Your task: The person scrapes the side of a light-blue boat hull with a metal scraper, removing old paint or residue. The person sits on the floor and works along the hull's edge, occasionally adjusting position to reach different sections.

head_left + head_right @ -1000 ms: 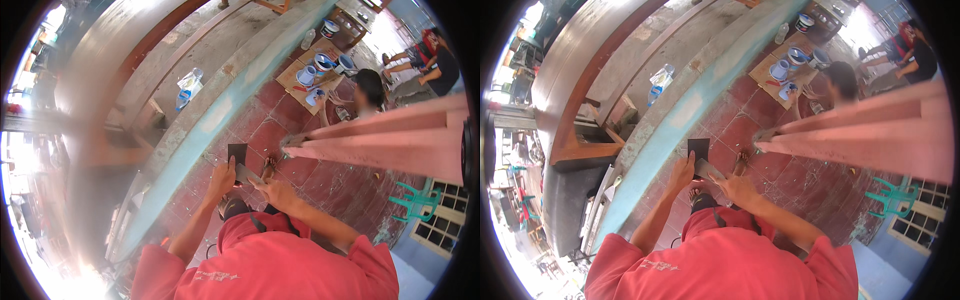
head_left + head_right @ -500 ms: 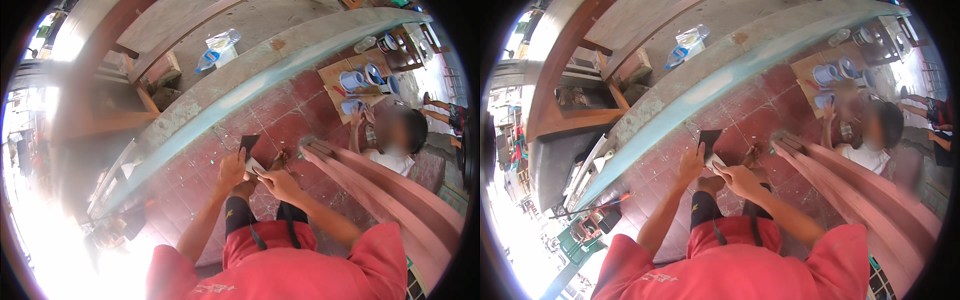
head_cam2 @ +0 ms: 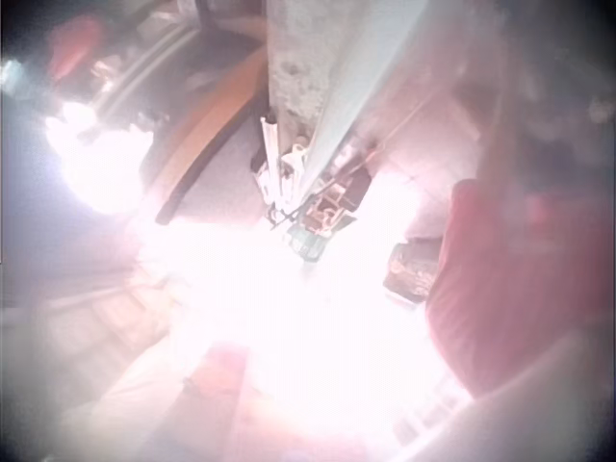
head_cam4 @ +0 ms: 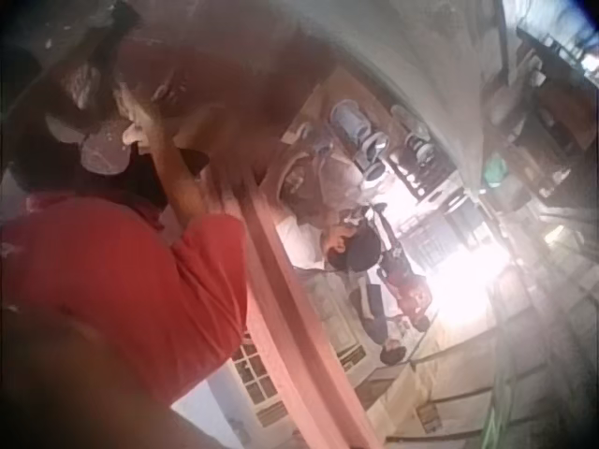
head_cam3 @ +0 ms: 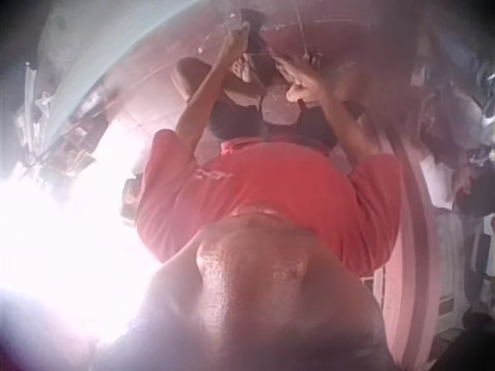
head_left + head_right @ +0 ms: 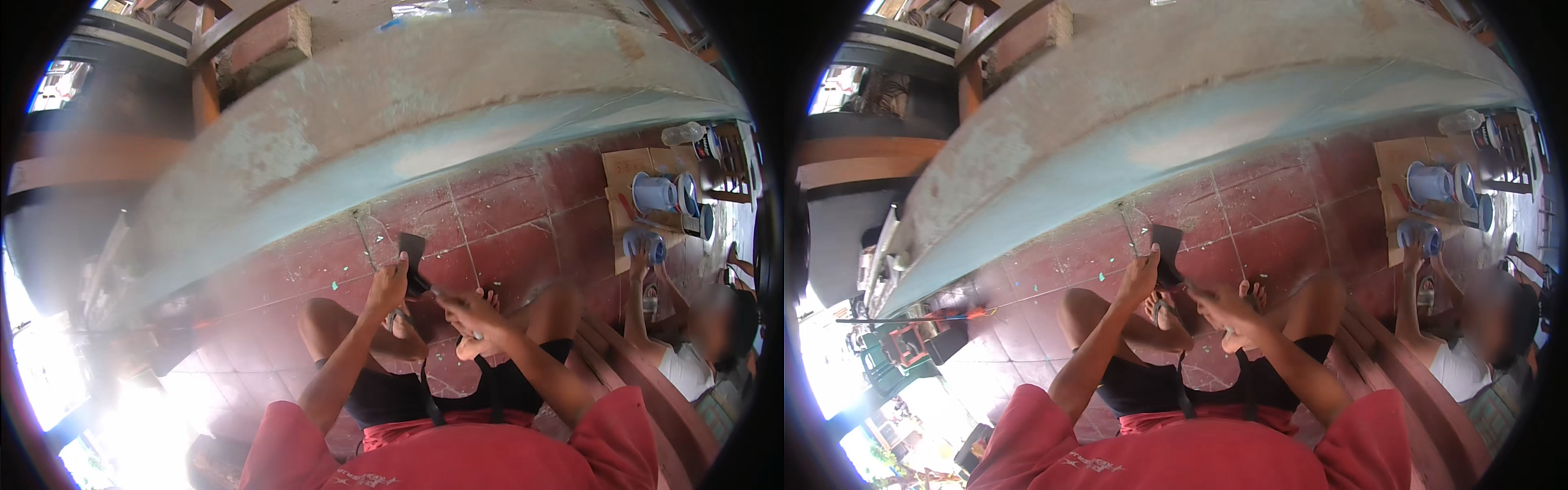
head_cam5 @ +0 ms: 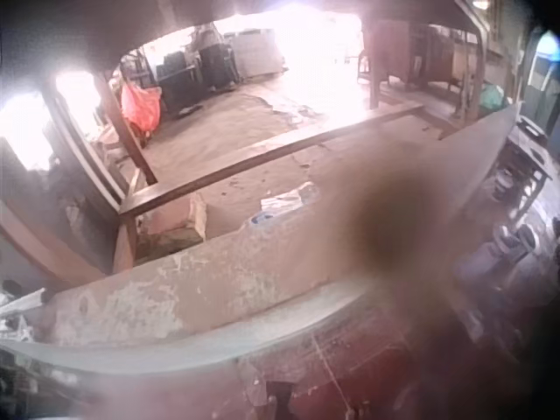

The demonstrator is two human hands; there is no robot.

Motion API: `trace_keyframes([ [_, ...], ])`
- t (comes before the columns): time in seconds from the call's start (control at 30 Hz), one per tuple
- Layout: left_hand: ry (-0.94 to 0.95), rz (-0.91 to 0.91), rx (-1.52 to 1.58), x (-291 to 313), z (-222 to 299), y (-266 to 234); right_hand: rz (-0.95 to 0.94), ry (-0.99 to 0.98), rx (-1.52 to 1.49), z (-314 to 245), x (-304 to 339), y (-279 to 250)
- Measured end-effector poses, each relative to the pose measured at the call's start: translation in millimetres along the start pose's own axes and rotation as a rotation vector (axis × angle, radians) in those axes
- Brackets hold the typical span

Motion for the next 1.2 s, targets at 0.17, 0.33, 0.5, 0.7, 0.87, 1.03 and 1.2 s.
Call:
trace_keyframes([
  [0.17, -0.114, 0.107, 0.284, -76, -84, 41, 0.146, -0.294, 0.625, 26, -51, -38],
  [0.33, 0.01, 0.229, 0.306, -114, -111, 47, 0.028, -0.215, 0.722, 27, -79, -64],
  [0.5, 0.171, 0.264, 0.22, -99, -88, 20, -0.095, -0.117, 0.562, 9, -87, -66],
  [0.7, 0.124, 0.301, 0.211, -114, -88, 18, 0.321, -0.312, 1.058, 39, -80, -38],
  [0.87, 0.132, 0.233, 0.17, -113, -84, 19, 0.038, -0.268, 0.488, 30, -86, -68],
  [1.03, 0.121, 0.291, 0.099, -110, -76, 13, 0.275, -0.31, 1.016, 33, -83, -48],
  [1.2, 0.147, 0.234, 0.011, -108, -71, 7, 0.011, -0.256, 0.452, 34, -98, -58],
])
Point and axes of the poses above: each hand's wrist, its own x-axis away from the middle knuckle, its own y-axis out of the palm, z = x × y, the point moved 1 cm from there along -x, towards the middle knuckle, and after that the axes turned 15 degrees about -z, right-handed, at the moved point
